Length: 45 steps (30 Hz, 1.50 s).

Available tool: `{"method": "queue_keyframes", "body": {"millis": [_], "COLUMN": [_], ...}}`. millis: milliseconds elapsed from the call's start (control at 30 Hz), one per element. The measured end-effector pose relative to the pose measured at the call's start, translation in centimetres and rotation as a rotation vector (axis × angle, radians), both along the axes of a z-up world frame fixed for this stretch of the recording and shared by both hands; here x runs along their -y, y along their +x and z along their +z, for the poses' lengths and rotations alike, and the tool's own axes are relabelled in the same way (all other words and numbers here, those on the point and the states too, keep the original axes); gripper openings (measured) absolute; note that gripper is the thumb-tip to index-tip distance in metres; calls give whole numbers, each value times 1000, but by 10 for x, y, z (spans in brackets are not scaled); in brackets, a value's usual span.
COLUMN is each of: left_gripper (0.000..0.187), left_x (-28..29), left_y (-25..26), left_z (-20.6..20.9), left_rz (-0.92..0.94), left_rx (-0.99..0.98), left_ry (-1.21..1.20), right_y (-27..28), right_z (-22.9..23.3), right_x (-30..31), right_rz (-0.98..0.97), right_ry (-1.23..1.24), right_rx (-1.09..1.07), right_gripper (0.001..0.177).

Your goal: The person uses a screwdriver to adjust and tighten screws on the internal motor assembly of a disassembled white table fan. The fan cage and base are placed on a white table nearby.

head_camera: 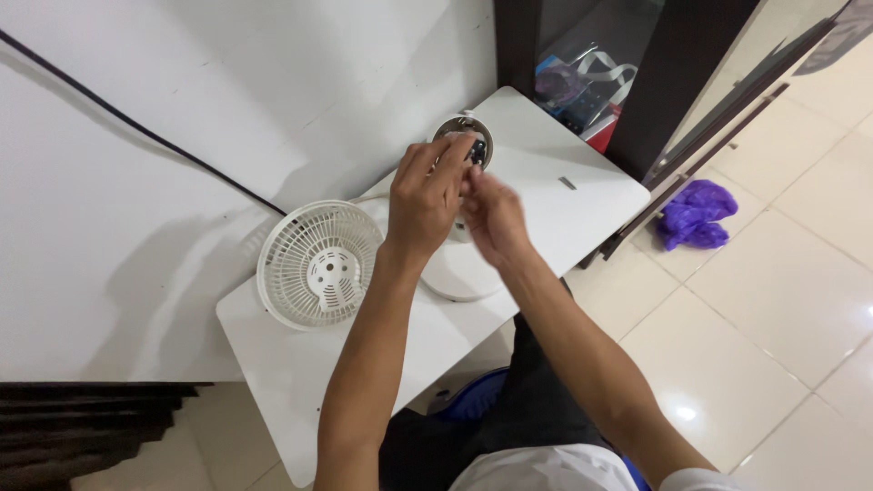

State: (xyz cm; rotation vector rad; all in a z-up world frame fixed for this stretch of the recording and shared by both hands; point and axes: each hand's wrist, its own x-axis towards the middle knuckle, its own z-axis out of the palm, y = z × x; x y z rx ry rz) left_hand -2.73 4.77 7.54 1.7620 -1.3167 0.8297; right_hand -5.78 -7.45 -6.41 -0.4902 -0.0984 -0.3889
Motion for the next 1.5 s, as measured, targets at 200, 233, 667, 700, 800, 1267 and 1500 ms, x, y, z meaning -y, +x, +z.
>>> {"method": "queue_keyframes", "body": {"millis": [200, 233, 667, 700, 800, 1267, 1500], "left_gripper": [34, 34, 32, 33, 31, 36, 33], "left_x": [-1, -2, 2, 3, 5, 2, -3], "left_y": [-7, -6, -15, -15, -16, -15, -17], "left_z": [-2, 0, 7, 9, 7, 14, 16], "left_rz": [60, 72, 116, 93, 108, 130, 56], "left_rx": [89, 95, 105, 128, 115, 75, 79], "left_ry": [22, 34, 91, 94, 126, 149, 204], "right_y": [6, 9, 42, 42, 37, 46, 42], "right_z": [42, 48, 12, 17, 34, 11, 23], "right_x": [-34, -36, -49, -48, -49, -42, -47], "right_rz": [338, 347, 435, 442, 418, 416, 356], "right_ry": [488, 539, 729, 745, 796, 675, 662], "right_rx": [-23, 40, 269, 259, 253, 223, 128], "right_gripper": [34, 34, 16, 16, 25, 21, 34]}}
